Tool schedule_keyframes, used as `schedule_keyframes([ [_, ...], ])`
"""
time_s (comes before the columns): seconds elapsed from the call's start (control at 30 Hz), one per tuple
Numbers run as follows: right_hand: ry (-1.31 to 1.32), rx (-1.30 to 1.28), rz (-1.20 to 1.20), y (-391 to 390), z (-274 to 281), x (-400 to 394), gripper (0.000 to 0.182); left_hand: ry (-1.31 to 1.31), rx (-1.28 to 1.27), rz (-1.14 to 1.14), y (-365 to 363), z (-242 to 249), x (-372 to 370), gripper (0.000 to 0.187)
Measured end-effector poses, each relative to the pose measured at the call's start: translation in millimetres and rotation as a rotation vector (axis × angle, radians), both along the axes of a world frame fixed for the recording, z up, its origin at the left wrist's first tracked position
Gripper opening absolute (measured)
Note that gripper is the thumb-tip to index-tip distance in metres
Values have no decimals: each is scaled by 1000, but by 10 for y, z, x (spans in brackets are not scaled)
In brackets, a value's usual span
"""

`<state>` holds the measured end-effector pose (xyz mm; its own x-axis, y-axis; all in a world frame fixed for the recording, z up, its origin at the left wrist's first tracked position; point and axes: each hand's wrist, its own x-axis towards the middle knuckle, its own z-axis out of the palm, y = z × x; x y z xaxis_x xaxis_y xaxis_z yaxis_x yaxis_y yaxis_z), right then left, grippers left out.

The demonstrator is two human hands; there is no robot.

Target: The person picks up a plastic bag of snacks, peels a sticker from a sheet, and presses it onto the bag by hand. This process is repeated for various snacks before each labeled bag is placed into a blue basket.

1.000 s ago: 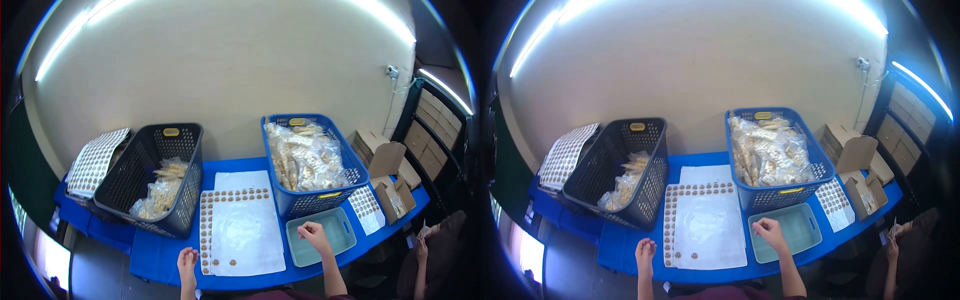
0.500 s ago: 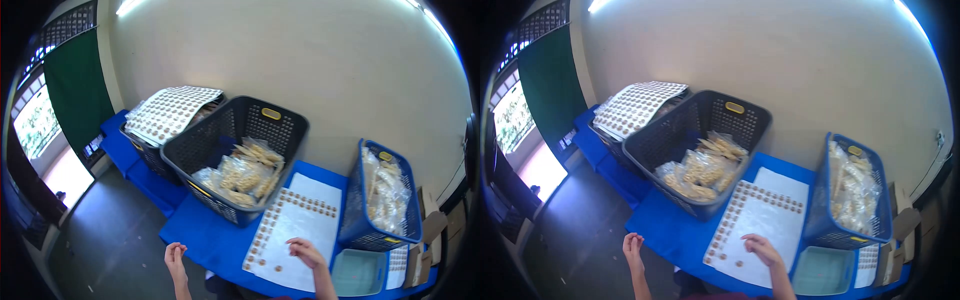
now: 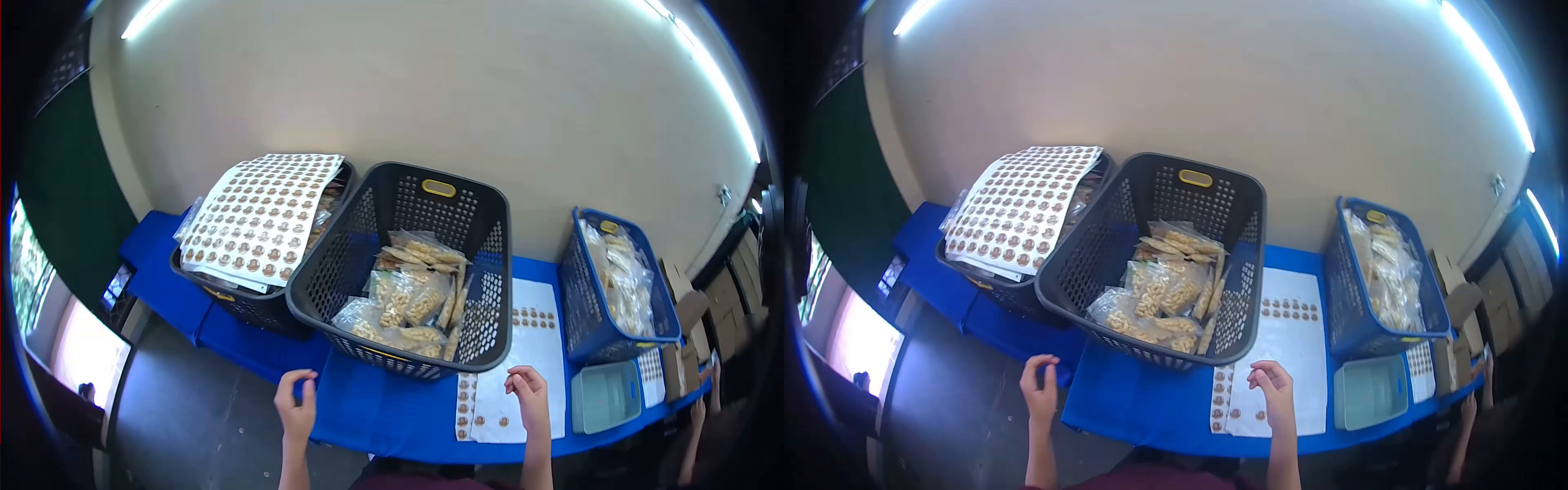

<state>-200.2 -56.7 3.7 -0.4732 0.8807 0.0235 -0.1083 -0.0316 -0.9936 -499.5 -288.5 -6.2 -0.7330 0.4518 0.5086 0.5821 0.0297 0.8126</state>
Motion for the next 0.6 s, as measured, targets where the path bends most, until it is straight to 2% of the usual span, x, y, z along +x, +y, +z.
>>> schedule_keyframes([
  [0.03,-1,12,-68,-80,72,101,11,100,-17,-95,166,182,16,17],
  [0.1,-7,39,-201,-241,202,318,12,408,-142,-149,474,565,83,16],
  [0.2,0,29,-430,-481,183,699,12,550,-269,-255,912,615,88,17],
  [0.3,17,-1,-618,-779,44,1015,12,604,-303,-317,1012,315,-18,20],
  [0.43,-30,-91,-750,-995,-147,1254,12,611,-301,-307,829,297,255,20],
  [0.57,-240,-14,-642,-846,2,1193,15,543,-367,-363,582,381,430,19],
  [0.6,-251,57,-699,-793,69,1109,22,539,-386,-370,536,417,423,19],
])
